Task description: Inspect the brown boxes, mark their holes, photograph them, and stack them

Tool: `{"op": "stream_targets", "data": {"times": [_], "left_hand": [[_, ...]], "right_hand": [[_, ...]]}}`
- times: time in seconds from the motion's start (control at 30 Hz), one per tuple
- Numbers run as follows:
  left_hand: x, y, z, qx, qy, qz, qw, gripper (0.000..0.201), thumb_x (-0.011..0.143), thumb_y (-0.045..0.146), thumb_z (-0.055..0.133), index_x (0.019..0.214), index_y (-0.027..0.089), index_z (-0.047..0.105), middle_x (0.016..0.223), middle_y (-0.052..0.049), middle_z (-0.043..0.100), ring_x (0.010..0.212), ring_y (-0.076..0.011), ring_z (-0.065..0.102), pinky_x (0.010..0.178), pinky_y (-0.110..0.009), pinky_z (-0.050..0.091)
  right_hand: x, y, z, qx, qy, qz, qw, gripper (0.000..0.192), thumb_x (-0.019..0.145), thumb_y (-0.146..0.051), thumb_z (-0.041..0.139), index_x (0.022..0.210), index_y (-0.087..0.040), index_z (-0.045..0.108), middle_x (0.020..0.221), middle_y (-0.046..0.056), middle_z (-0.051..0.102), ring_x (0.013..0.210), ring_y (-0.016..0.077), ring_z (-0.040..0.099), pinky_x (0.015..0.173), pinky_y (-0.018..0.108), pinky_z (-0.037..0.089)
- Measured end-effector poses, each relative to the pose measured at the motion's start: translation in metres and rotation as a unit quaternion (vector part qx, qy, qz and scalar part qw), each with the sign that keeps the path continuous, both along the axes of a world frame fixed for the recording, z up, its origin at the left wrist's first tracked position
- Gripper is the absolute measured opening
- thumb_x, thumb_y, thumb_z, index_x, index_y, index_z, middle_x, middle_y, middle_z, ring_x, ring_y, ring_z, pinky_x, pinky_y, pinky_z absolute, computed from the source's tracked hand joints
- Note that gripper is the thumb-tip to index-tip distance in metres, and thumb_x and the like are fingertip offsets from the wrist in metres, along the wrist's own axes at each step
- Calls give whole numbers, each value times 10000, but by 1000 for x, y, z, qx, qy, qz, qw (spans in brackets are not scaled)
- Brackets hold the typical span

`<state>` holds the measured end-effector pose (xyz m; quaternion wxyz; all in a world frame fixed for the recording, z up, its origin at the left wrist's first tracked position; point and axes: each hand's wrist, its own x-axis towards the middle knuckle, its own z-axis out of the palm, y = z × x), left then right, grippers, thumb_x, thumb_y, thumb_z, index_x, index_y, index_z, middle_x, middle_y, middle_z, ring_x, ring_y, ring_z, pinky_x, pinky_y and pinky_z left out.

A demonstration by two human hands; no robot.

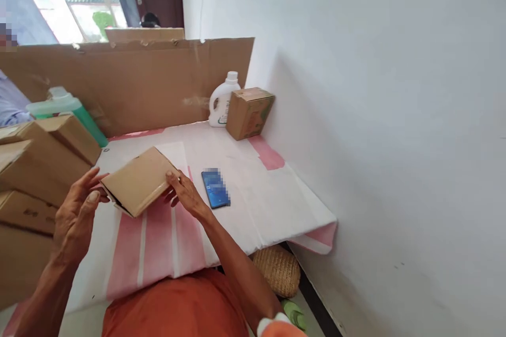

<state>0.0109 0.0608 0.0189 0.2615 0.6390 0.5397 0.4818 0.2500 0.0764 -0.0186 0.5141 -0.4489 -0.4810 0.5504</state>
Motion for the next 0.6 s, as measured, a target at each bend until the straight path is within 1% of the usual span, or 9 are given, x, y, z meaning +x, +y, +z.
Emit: {"op": "stream_targets", "data": {"times": [0.07, 0.13, 0.17, 0.23, 0.3, 0.33, 0.43, 0.5, 0.6], "left_hand": [[16, 43, -8, 30, 23, 14, 999, 764, 1012, 682, 534, 1644, 263, 434, 1597, -164, 550, 1404, -379, 569, 1209, -594, 449], [31, 83, -17, 49, 61, 41, 996, 762, 1040, 711, 414, 1636, 237, 432, 1633, -191, 501, 1542, -435, 425, 1294, -688, 277], [38, 99, -19, 56, 78, 44, 994, 747, 1054, 715, 349, 1619, 237, 450, 1629, -193, 502, 1572, -455, 381, 1299, -718, 233], [54, 122, -18, 76, 103, 24, 991, 719, 1060, 726, 314, 1586, 267, 486, 1594, -161, 537, 1567, -481, 387, 1276, -739, 262], [81, 131, -13, 105, 124, -25, 986, 694, 1050, 724, 393, 1595, 302, 474, 1605, -124, 532, 1560, -474, 398, 1270, -710, 310], [100, 131, -10, 119, 122, -55, 984, 696, 1049, 709, 432, 1621, 312, 441, 1639, -118, 500, 1572, -459, 381, 1282, -690, 313], [175, 122, -9, 147, 65, -134, 978, 793, 1055, 686, 458, 1713, 282, 274, 1750, -168, 327, 1635, -402, 275, 1338, -662, 249], [231, 116, -18, 134, 30, -202, 970, 889, 1039, 721, 454, 1740, 247, 182, 1771, -194, 260, 1674, -379, 198, 1360, -651, 205], [307, 116, -41, 69, -23, -281, 957, 982, 1025, 746, 446, 1756, 209, 70, 1812, -202, 121, 1712, -357, 88, 1377, -618, 174]], "right_hand": [[5, 30, -1, 6, 10, -21, 1000, 719, 984, -845, 442, 1000, -180, 716, 662, -28, 703, 589, 157, 720, 527, 234, 500], [10, 55, -3, 15, 5, -32, 999, 682, 942, -856, 540, 922, -195, 711, 639, -12, 701, 562, 172, 709, 499, 255, 501], [13, 64, -3, 18, 3, -36, 999, 654, 919, -849, 597, 921, -206, 719, 624, -9, 696, 544, 180, 701, 491, 270, 507], [23, 75, -3, 23, 1, -53, 998, 621, 898, -845, 641, 943, -232, 731, 599, -14, 683, 525, 193, 693, 498, 304, 534], [42, 76, -1, 29, 0, -96, 995, 623, 902, -867, 606, 940, -255, 718, 616, -19, 689, 547, 199, 699, 532, 327, 560], [57, 74, 0, 33, -1, -126, 992, 634, 903, -885, 576, 937, -265, 703, 649, -17, 703, 572, 200, 702, 550, 332, 568], [119, 62, 3, 55, -19, -234, 970, 687, 877, -935, 531, 936, -263, 657, 754, 5, 724, 648, 199, 694, 585, 329, 571], [172, 54, 5, 68, -44, -300, 950, 712, 860, -941, 546, 939, -241, 650, 776, 17, 713, 668, 196, 677, 594, 322, 563], [253, 49, 4, 69, -119, -361, 923, 696, 859, -919, 583, 888, -229, 662, 750, 26, 694, 656, 198, 662, 599, 324, 553]]}}
